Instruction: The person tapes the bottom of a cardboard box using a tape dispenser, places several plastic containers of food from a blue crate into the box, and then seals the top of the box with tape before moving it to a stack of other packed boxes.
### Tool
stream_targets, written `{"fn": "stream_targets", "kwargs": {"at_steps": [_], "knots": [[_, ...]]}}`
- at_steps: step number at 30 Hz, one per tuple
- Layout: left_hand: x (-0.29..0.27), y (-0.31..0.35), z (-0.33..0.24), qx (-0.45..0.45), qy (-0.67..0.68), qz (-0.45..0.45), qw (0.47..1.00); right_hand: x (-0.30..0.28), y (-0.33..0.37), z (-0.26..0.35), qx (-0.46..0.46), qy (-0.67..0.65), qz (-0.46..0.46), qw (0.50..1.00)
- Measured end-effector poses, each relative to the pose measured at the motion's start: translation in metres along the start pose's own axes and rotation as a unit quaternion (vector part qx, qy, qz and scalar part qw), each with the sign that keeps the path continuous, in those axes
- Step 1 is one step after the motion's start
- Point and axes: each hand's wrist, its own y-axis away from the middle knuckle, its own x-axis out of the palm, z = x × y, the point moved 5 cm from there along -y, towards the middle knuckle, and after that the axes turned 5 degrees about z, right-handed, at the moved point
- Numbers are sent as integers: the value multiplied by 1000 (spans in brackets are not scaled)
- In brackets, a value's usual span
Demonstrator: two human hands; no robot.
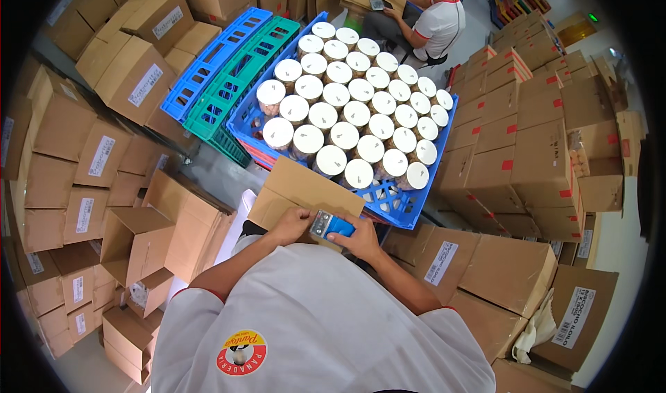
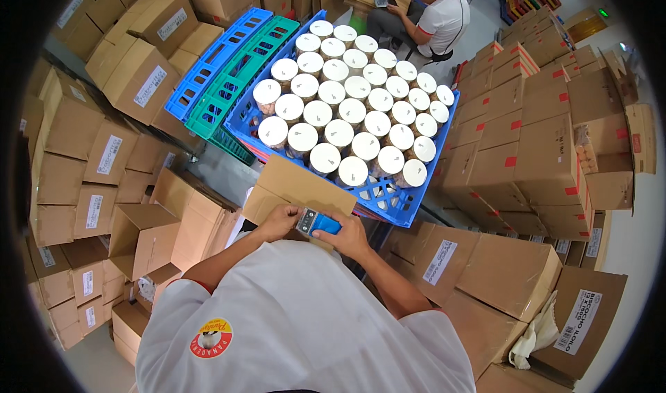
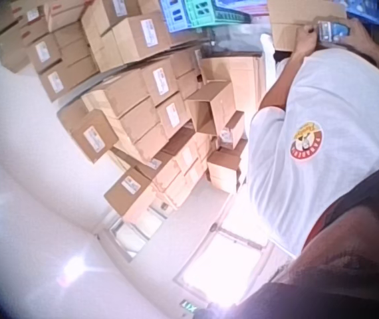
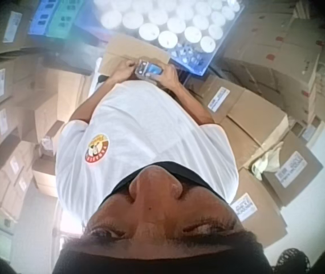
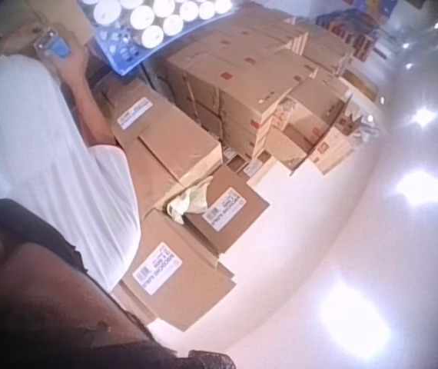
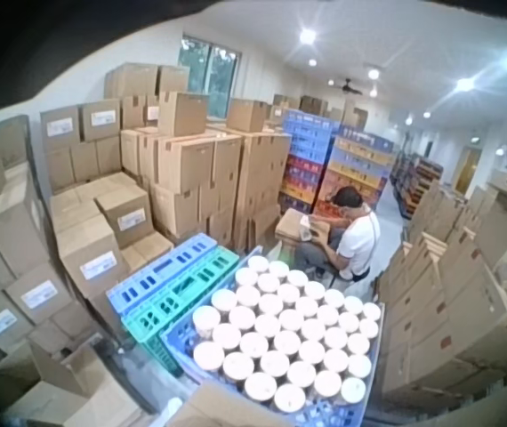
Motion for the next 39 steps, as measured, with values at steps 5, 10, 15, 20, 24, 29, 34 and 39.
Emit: {"fn": "stream_targets", "kwargs": {"at_steps": [5, 10, 15, 20, 24, 29, 34, 39], "knots": [[-15, -25, 70, -60, 66, 63, 994, 7, 5, -13, -68, 64, -32, 995], [-8, -10, 76, -65, 266, 174, 946, 7, 12, -11, 0, 64, 3, 998], [-8, -6, 59, -94, 247, 121, 957, 5, 18, 4, -23, 41, -4, 999], [-10, -8, 68, -81, 212, 105, 968, 11, 17, -5, -11, 45, 30, 998], [-20, -15, 89, 43, 159, 23, 986, 17, 6, -7, -61, 60, 41, 996], [-25, 18, 3, -2, 166, -66, 984, 11, -12, 0, 36, 23, 57, 997], [-20, 33, -19, 51, 349, -90, 931, 16, -20, 4, -95, 33, -5, 995], [-22, 39, -4, 74, 220, -42, 972, 25, -12, -1, 5, 12, 53, 998]]}}
